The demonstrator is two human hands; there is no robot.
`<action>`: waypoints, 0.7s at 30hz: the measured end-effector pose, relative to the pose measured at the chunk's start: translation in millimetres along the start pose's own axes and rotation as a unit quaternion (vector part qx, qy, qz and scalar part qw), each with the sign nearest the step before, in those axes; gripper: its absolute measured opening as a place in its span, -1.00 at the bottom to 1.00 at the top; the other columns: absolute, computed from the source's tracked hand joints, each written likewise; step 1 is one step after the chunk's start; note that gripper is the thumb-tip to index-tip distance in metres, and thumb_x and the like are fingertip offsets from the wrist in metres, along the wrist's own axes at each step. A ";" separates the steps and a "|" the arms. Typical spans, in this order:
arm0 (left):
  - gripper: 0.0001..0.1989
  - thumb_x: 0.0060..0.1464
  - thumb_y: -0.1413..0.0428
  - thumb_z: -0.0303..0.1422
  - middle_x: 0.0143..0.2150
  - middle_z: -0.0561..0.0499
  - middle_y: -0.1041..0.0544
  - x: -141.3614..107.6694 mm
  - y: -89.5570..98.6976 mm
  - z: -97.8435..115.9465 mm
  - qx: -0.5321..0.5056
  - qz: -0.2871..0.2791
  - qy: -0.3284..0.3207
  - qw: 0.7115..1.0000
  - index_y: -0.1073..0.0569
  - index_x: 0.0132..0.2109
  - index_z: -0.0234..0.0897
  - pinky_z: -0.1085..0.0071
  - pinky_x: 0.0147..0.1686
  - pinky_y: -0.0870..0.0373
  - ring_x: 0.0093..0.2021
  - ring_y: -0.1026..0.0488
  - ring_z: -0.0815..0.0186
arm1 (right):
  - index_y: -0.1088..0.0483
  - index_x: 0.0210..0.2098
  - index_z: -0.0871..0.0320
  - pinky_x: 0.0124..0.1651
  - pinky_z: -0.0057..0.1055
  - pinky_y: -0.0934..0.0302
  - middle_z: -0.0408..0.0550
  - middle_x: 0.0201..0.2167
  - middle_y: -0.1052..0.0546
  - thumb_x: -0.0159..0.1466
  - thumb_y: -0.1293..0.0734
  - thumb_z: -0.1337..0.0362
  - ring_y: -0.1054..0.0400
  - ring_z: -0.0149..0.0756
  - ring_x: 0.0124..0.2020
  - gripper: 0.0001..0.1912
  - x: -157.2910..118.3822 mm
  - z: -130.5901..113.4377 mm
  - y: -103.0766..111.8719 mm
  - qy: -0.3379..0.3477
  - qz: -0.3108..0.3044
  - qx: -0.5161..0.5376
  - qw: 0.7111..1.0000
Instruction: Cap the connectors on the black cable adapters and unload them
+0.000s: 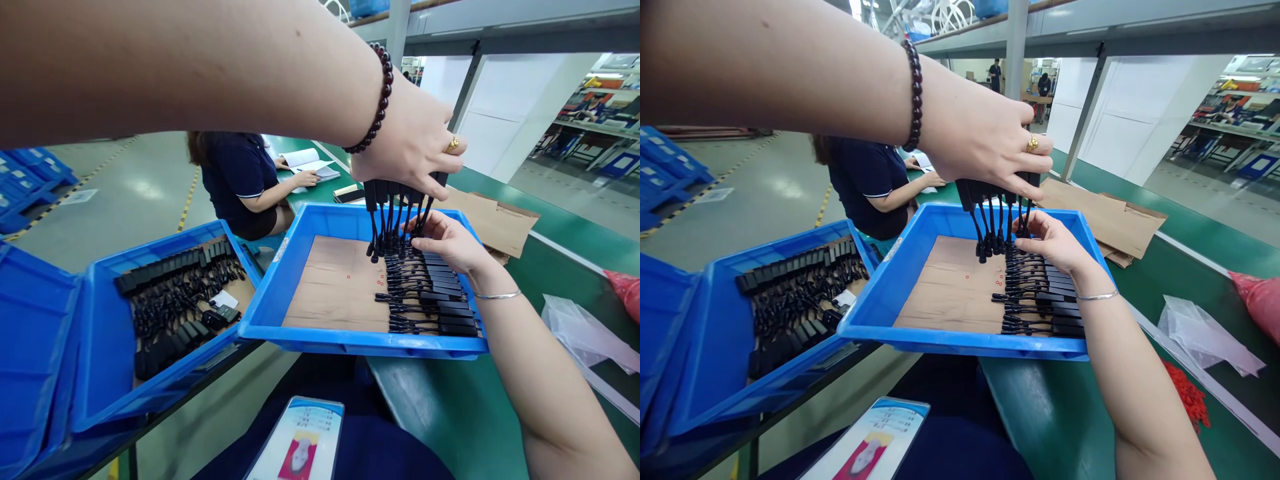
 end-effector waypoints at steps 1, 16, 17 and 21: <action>-0.43 -0.06 -0.06 -0.23 0.18 -0.13 -0.28 0.1 -2.1 -1.3 0.000 -0.008 0.008 1.000 -0.29 0.12 -0.35 0.08 0.12 -0.10 0.23 0.02 0.00 | -0.36 -0.23 0.11 -0.03 -0.25 -0.26 -0.08 -0.24 -0.49 0.06 -0.45 0.11 -0.37 -0.26 -0.17 -0.65 -0.6 1.6 -0.8 -0.012 -0.006 0.005 1.000; -0.22 -0.28 -0.03 -0.15 0.19 -0.04 -0.26 -0.2 6.9 4.9 0.135 -0.009 -0.046 0.990 -0.22 0.22 0.00 -0.06 0.27 0.16 0.25 0.03 -0.09 | -0.31 0.01 0.16 0.03 -0.17 -0.24 0.04 -0.04 -0.43 0.09 -0.39 -0.01 -0.33 -0.18 -0.03 -0.43 -8.3 1.1 7.3 -0.018 -0.037 -0.173 0.984; -0.18 -0.33 -0.07 -0.19 0.19 -0.03 -0.26 0.0 11.8 5.6 0.144 0.000 -0.047 0.988 -0.21 0.22 0.02 -0.05 0.27 0.13 0.24 0.01 -0.10 | -0.23 0.09 0.14 0.06 -0.15 -0.23 0.07 0.05 -0.37 0.12 -0.36 -0.03 -0.29 -0.16 0.04 -0.37 -14.5 -13.9 17.0 0.023 0.022 -0.194 0.981; 0.09 -0.50 -0.17 -0.29 0.21 -0.11 -0.18 10.5 38.4 18.4 0.212 0.042 -0.052 0.975 -0.02 0.31 -0.08 -0.10 0.18 -0.06 0.16 -0.08 -0.17 | 0.07 0.27 0.02 0.15 -0.10 -0.15 0.06 0.23 -0.12 0.26 -0.18 -0.08 -0.08 -0.12 0.24 -0.32 -86.0 -98.9 31.2 0.181 0.285 -0.331 0.881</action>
Point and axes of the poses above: each hand's wrist, its own x-axis towards the middle knuckle, its own y-axis out of the back of the hand, z = x × y, the point moved 9 cm from there along x, towards the middle knuckle
